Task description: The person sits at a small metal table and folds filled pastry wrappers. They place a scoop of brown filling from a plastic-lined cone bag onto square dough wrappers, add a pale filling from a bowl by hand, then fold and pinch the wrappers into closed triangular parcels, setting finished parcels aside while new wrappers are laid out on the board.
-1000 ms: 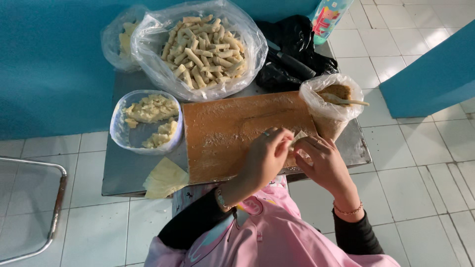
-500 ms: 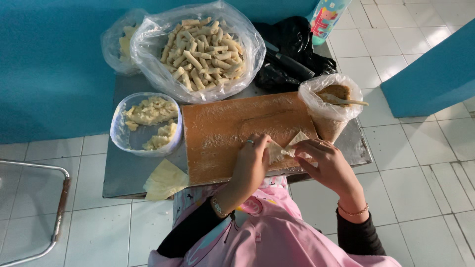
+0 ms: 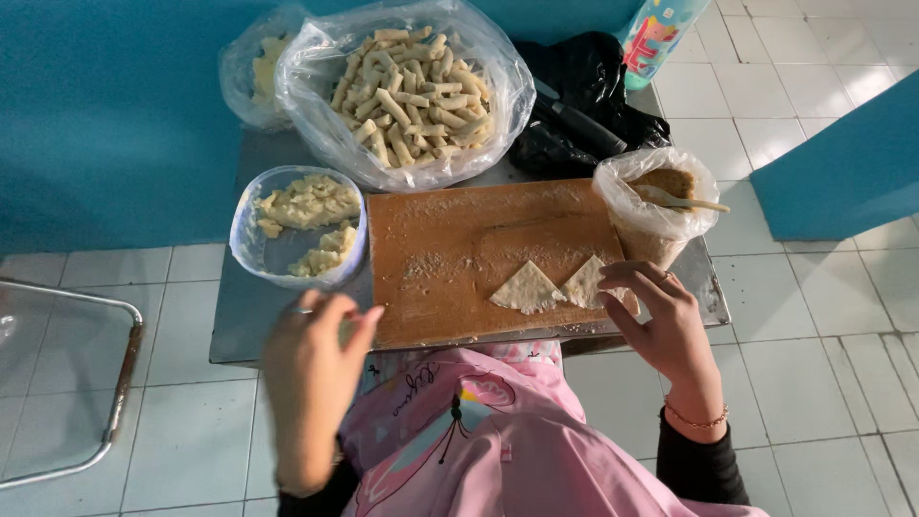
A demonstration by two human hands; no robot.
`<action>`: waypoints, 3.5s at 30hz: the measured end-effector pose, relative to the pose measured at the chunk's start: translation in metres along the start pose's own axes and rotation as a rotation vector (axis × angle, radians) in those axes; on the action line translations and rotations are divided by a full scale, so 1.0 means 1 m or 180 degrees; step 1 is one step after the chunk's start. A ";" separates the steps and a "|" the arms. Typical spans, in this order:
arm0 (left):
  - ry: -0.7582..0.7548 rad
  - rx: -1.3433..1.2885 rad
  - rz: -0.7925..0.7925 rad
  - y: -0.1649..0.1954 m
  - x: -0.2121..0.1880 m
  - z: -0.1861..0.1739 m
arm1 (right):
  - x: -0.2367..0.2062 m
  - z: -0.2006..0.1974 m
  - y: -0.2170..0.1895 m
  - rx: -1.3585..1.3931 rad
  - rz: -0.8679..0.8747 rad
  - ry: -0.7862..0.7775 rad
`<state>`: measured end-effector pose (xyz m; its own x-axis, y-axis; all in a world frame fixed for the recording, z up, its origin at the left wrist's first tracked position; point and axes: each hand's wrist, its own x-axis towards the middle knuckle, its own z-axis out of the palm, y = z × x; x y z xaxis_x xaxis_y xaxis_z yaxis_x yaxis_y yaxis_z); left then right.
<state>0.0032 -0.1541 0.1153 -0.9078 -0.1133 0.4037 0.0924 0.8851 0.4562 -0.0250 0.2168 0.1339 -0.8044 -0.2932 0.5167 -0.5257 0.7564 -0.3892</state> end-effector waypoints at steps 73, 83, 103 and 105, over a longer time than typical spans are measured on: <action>-0.0802 -0.5612 -0.0865 0.048 -0.008 0.099 | 0.026 0.087 -0.056 0.1471 -0.0905 0.0337; -0.0685 -0.5199 -0.0466 0.052 -0.008 0.091 | 0.030 0.082 -0.060 0.1618 -0.0411 0.0122; -0.0566 -0.2936 0.0344 0.057 -0.005 0.065 | 0.021 0.102 -0.047 0.2080 0.0499 -0.0283; -0.0554 -0.2772 0.0342 0.057 -0.005 0.065 | 0.020 0.105 -0.048 0.2249 0.0503 -0.0215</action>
<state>-0.0134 -0.0739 0.0875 -0.9190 0.0833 0.3854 0.3941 0.2223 0.8918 -0.0451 0.1130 0.0827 -0.8888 -0.2644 0.3744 -0.4368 0.2411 -0.8667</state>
